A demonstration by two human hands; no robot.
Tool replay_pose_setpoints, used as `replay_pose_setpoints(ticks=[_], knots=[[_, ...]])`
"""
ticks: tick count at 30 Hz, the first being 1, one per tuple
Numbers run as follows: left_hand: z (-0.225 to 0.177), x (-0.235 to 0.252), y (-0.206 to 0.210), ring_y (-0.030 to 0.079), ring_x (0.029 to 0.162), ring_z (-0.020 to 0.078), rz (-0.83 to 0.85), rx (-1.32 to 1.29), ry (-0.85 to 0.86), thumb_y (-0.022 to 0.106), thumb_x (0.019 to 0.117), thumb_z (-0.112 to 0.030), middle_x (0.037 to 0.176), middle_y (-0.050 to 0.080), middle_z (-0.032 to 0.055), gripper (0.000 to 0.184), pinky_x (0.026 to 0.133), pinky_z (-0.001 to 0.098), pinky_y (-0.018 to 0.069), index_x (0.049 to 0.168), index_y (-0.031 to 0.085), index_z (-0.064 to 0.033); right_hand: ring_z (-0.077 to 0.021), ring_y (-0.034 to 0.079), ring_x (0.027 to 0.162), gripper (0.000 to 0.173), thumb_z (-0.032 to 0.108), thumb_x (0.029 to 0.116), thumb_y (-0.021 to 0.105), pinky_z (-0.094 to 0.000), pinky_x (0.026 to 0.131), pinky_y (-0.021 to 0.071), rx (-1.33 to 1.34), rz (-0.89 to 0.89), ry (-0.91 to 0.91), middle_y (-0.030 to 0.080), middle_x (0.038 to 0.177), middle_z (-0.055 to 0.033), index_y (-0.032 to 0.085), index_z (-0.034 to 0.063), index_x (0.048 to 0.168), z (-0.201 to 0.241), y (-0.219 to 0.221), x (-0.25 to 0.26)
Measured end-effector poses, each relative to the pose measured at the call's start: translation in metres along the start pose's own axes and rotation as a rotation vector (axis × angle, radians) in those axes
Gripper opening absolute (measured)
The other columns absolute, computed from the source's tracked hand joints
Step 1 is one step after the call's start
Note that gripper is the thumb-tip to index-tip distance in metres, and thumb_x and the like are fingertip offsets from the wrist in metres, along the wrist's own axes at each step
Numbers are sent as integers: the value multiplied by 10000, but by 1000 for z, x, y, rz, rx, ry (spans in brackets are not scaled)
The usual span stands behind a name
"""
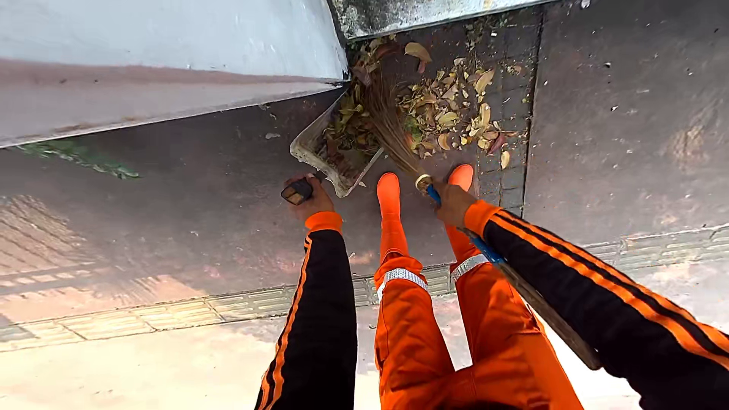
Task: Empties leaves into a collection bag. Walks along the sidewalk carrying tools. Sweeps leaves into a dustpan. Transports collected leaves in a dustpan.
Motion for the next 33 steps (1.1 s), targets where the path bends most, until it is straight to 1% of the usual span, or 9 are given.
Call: replay_pose_setpoints(ticks=[4, 9, 12, 14, 16, 20, 26, 28, 33], knots=[[4, 8, -6, 697, 1083, 172, 21, -2, 39, 712, 982, -309, 1156, 733, 114, 369, 995, 377, 531, 1257, 680, -66, -430, 658, 1119, 824, 86, 986, 588, -580, 946, 528, -95, 234, -67, 625, 1257, -281, 93, 94, 1645, 12, 56, -65], [17, 20, -30, 698, 1088, 193, -25, -47, 9, 742, 962, -283, 1153, 733, 129, 349, 995, 399, 537, 1224, 698, -57, -387, 693, 930, 796, 117, 986, 606, -564, 849, 555, 11, -35, -43, 685, 1087, -239, 178, 154, 1655, -32, -9, -142], [20, 15, -39, 692, 1100, 200, -44, -21, -36, 726, 972, -283, 1157, 730, 133, 346, 998, 392, 530, 1231, 695, -55, -449, 686, 820, 719, 116, 998, 620, -624, 733, 552, -8, -239, 33, 673, 1006, -292, 259, 118, 1620, -35, -77, -102], [22, 13, -34, 690, 1122, 201, -50, -12, -37, 720, 978, -292, 1176, 730, 132, 351, 1017, 391, 523, 1242, 695, -61, -529, 661, 1018, 726, 69, 949, 648, -698, 838, 516, -62, -289, 63, 644, 1152, -343, 293, 67, 1582, -13, -105, -43], [27, 12, -33, 697, 1108, 206, -61, 7, -32, 730, 969, -303, 1162, 736, 128, 356, 1002, 401, 529, 1235, 698, -68, -523, 646, 1092, 704, 36, 902, 676, -695, 874, 510, -146, -232, 30, 635, 1181, -336, 340, 18, 1520, 5, -84, -9], [29, 22, -30, 698, 1103, 215, -15, 24, -22, 731, 969, -309, 1165, 732, 134, 375, 999, 416, 531, 1255, 684, -71, -424, 696, 846, 781, 72, 947, 663, -603, 735, 565, -154, -185, -39, 682, 957, -245, 257, 137, 1611, -12, -39, -72], [32, 26, -16, 686, 1125, 236, 22, 4, 5, 733, 968, -303, 1187, 717, 153, 395, 1010, 426, 522, 1281, 667, -71, -531, 652, 1073, 833, 42, 909, 669, -692, 870, 516, -162, -281, 35, 641, 1178, -339, 223, 83, 1610, 24, -97, -17], [35, 23, -20, 697, 1096, 208, 31, 8, 37, 746, 957, -286, 1168, 725, 142, 400, 1000, 400, 529, 1276, 664, -60, -515, 658, 1077, 859, 25, 896, 685, -679, 878, 526, -200, -188, -5, 647, 1169, -327, 214, 84, 1612, 38, -58, -2], [45, 35, -18, 691, 1098, 187, 67, -88, 128, 754, 948, -218, 1179, 722, 147, 383, 1006, 372, 532, 1267, 666, -24, -371, 694, 866, 781, 154, 994, 630, -569, 799, 566, 8, -162, -17, 690, 1032, -222, 204, 190, 1647, -52, -6, -105]])
Point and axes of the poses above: each hand's wrist, its own x-axis towards the middle knuckle, its own y-axis out of the palm, z = x × y, the point moved 10 cm from there along x, towards the middle knuckle
